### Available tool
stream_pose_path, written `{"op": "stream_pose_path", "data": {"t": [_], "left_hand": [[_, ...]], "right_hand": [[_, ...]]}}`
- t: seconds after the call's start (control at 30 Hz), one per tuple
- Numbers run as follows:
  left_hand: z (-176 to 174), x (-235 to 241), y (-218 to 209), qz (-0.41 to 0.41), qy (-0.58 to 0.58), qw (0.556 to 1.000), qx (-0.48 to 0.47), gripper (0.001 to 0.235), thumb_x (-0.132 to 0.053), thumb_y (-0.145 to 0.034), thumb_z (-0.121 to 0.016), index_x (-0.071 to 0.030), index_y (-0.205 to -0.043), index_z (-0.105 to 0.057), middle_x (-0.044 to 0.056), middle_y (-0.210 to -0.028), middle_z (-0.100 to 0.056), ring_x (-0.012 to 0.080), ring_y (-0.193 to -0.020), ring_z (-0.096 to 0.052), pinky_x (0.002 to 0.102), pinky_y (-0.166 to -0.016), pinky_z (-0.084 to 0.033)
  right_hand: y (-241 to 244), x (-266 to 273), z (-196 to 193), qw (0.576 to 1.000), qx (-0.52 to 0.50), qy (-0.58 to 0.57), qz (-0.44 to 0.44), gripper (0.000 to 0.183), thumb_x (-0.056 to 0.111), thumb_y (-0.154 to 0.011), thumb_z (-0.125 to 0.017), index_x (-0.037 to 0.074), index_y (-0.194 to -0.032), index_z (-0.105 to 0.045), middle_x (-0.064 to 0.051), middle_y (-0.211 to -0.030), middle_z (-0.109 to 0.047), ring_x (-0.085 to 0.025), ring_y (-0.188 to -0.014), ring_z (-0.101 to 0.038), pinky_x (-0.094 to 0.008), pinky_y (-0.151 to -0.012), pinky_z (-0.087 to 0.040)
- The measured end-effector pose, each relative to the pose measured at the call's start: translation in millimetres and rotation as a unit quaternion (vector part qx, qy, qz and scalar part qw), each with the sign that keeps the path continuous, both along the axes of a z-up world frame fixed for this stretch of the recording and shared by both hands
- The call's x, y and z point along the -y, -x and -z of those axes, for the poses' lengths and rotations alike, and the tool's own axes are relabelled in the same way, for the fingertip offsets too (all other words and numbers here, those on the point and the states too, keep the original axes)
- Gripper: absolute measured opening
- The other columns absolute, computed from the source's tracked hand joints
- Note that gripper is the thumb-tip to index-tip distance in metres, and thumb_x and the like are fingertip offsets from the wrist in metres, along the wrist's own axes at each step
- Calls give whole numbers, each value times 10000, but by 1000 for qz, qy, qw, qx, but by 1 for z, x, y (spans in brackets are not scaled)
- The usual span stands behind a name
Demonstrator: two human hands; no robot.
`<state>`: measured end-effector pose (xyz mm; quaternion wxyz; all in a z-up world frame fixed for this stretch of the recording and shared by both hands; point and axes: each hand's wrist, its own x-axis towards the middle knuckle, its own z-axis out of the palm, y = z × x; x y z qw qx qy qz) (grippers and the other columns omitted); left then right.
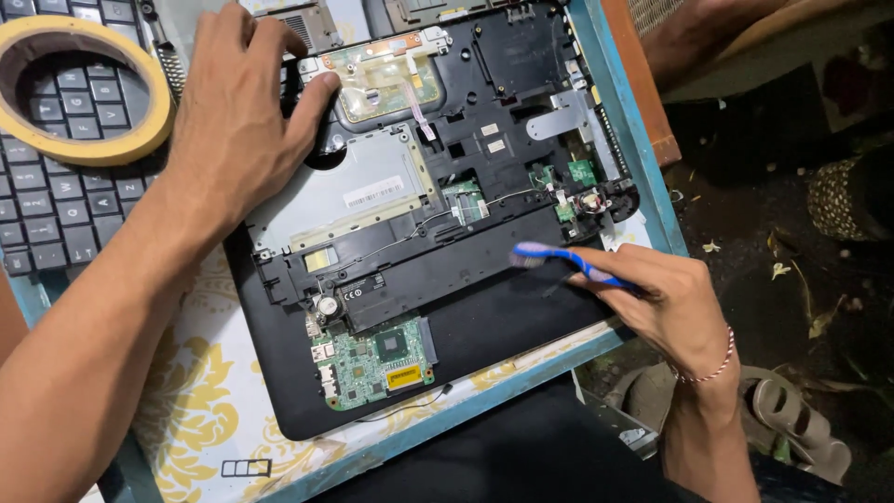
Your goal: The person disassembles a laptop, removes the motherboard, and cleans the chassis with a toothbrush. They then reposition the motherboard, reconnect a fan cable, and place the keyboard back into the chassis.
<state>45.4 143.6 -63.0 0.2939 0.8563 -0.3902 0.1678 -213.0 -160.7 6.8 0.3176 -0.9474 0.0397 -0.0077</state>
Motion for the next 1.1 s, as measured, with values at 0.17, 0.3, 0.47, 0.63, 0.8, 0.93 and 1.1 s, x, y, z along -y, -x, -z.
{"op": "stream_pose_path", "data": {"t": [0.17, 0.3, 0.47, 0.63, 0.8, 0.93, 1.1], "left_hand": [[2, -1, -1, -5, -8, 1000, 20, 291, -164, -1113, -737, 101, -1165, -630, 232, -1132, -495, 344, -1015, -512, 454, -840, -493], [3, -1, -2, -1, -3, 1000, 8, 303, -168, -1117, -736, 109, -1160, -623, 239, -1123, -489, 358, -1020, -509, 468, -858, -489], [5, -1, -2, -2, 11, 1000, -21, 315, -172, -1113, -739, 116, -1133, -612, 244, -1109, -484, 382, -1017, -530, 492, -875, -486], [5, -1, -3, 14, 23, 999, -18, 305, -147, -1111, -734, 116, -1148, -583, 251, -1131, -479, 399, -1052, -528, 510, -896, -477], [6, -2, -3, 8, 13, 1000, -17, 318, -170, -1126, -723, 112, -1164, -580, 246, -1117, -467, 390, -1035, -521, 496, -899, -476], [4, -2, -2, 13, 18, 999, -30, 310, -143, -1121, -724, 125, -1159, -573, 251, -1123, -469, 394, -1011, -533, 496, -889, -481], [2, -1, -2, 5, 7, 999, -44, 315, -159, -1125, -708, 126, -1168, -581, 245, -1116, -466, 388, -1009, -533, 497, -889, -479]], "right_hand": [[1, 2, 8, 1000, 14, -9, 15, 423, -35, -701, -790, 33, -1118, -767, -69, -898, -795, -111, -605, -609, -223, -527, -450], [0, 3, 6, 1000, -7, 16, 5, 277, -4, -727, -792, 27, -1002, -773, -36, -767, -743, -97, -518, -524, -234, -468, -371], [7, 12, 12, 998, -46, 31, -5, 177, 44, -800, -736, 70, -971, -699, 12, -595, -630, -96, -442, -462, -256, -426, -307], [6, 10, 13, 993, 79, 89, 2, 136, -31, -922, -627, -36, -1036, -554, -146, -1090, -532, -235, -932, -521, -324, -812, -450], [6, -6, 15, 992, 60, 52, 99, 146, -40, -933, -649, -8, -1062, -588, -79, -920, -696, -154, -623, -548, -277, -586, -441], [0, -29, 10, 975, 126, 92, 158, 202, -90, -879, -730, -76, -1080, -715, -110, -976, -744, -129, -577, -488, -243, -534, -377], [-3, -46, 13, 962, 150, 130, 188, 271, -26, -842, -836, -114, -1081, -743, -128, -936, -702, -154, -620, -514, -263, -550, -408]]}}
